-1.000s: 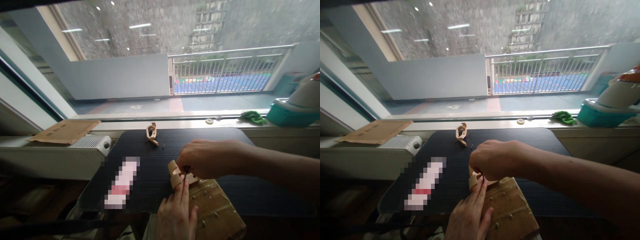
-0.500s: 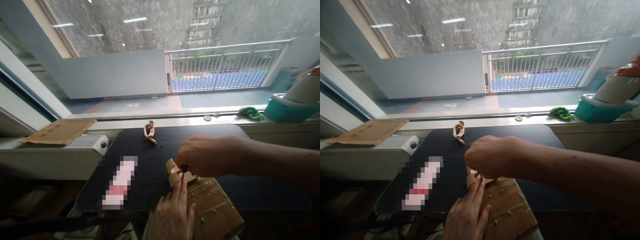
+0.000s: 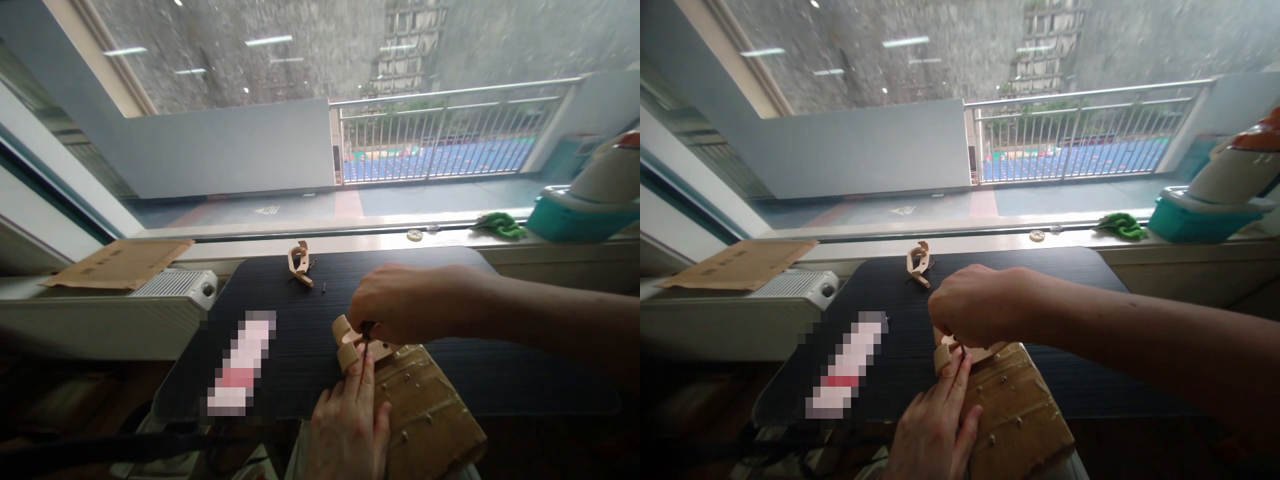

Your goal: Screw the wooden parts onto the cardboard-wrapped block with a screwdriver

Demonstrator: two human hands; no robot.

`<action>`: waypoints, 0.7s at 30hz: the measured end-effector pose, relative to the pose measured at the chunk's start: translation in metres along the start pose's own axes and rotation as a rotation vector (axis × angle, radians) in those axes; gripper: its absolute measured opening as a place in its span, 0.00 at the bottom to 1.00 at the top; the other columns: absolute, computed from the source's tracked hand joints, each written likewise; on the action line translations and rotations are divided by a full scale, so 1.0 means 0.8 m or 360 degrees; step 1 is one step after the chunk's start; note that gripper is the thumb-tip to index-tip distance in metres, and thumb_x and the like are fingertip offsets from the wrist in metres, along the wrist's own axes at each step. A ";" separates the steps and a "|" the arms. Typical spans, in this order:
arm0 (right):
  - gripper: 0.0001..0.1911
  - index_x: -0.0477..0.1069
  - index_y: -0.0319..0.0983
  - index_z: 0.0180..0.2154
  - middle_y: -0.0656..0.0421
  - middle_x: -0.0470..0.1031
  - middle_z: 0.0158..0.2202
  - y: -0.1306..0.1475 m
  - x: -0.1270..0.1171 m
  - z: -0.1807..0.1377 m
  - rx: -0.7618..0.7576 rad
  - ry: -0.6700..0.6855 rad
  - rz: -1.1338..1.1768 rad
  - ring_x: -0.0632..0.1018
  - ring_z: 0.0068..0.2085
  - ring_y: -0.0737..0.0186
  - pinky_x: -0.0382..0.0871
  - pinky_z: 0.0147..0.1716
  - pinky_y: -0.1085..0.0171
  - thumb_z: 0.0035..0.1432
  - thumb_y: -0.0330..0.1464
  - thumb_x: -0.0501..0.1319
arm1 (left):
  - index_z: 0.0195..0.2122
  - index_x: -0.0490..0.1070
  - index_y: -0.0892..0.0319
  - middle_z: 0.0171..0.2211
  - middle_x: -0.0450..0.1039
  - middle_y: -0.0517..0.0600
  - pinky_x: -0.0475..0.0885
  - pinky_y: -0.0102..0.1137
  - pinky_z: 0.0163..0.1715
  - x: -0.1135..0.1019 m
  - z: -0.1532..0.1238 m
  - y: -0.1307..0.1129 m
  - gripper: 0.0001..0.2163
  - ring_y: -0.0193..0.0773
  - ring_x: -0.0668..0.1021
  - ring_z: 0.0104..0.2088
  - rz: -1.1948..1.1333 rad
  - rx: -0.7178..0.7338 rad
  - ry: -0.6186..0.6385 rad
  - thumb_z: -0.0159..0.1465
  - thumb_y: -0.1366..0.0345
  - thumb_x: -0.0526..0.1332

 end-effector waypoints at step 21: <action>0.12 0.74 0.36 0.30 0.58 0.73 0.23 -0.009 0.006 -0.008 0.0140 -0.0247 0.0208 0.65 0.22 0.68 0.49 0.20 0.67 0.56 0.36 0.55 | 0.60 0.55 0.70 0.62 0.55 0.59 0.75 0.34 0.40 -0.004 0.004 -0.002 0.24 0.44 0.74 0.50 -0.0066 -0.0057 0.0075 0.62 0.67 0.51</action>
Point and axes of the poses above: each hand's wrist, its own z-axis towards the middle knuckle, its own x-axis out of the palm, y = z × x, the point moved 5 cm from there along z, towards the middle knuckle
